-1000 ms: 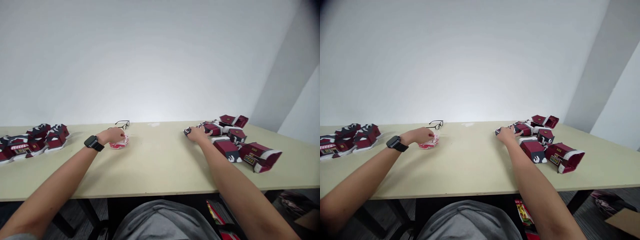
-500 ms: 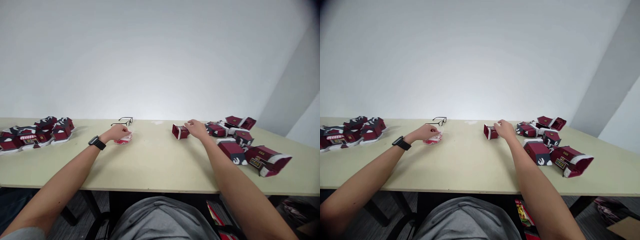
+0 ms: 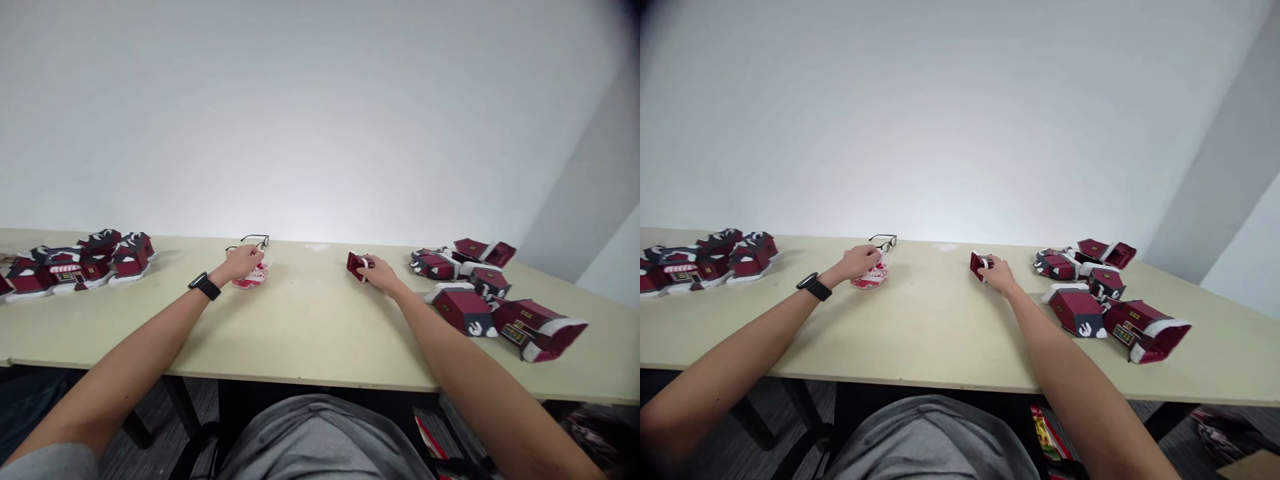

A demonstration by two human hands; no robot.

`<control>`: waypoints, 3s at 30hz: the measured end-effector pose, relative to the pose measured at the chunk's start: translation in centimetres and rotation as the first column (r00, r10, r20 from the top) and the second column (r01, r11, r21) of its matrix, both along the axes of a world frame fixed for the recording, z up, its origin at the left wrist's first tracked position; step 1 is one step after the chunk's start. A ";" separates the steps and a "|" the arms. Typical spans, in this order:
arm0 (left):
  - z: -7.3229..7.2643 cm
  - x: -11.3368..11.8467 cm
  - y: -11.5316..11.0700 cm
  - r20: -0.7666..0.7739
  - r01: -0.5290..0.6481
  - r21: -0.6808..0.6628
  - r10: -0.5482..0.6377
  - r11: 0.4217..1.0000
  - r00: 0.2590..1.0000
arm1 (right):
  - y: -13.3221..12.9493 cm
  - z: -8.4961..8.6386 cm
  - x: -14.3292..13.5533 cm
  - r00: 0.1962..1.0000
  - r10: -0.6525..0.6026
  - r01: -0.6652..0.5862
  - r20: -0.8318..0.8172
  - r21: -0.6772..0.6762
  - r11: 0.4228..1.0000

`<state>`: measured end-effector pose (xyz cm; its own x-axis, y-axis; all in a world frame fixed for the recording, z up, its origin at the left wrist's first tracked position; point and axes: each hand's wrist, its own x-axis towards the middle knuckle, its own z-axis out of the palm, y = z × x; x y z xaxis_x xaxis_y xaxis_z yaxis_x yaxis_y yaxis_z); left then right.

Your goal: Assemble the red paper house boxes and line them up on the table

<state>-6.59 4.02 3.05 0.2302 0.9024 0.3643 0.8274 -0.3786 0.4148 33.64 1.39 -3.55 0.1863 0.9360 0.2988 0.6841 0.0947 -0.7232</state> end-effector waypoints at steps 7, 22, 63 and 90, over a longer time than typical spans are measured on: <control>-0.3 -0.1 -0.3 0.114 0.123 0.023 -0.125 0.992 0.986 | -0.5 0.7 -0.4 0.967 0.087 -0.112 -0.240 -0.094 0.989; -0.2 0.8 -1.2 0.168 0.270 0.092 -0.282 0.958 0.945 | -1.7 1.9 -1.0 0.860 0.184 -0.252 -0.475 -0.082 0.964; -3.1 7.6 -5.9 -0.595 0.638 0.658 -0.243 0.400 0.766 | -5.1 2.6 -8.8 0.687 0.624 -0.653 -0.373 0.060 0.755; -2.4 7.6 -6.9 0.169 0.587 0.043 -0.585 0.808 0.793 | -5.1 2.8 -8.7 0.717 0.681 -0.679 -0.151 0.071 0.730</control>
<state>1.04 -2.88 0.61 0.6534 0.6183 0.4368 0.3668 -0.7633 0.5318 24.92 -3.68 -0.76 -0.4550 0.8259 0.3329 0.3115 0.4979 -0.8094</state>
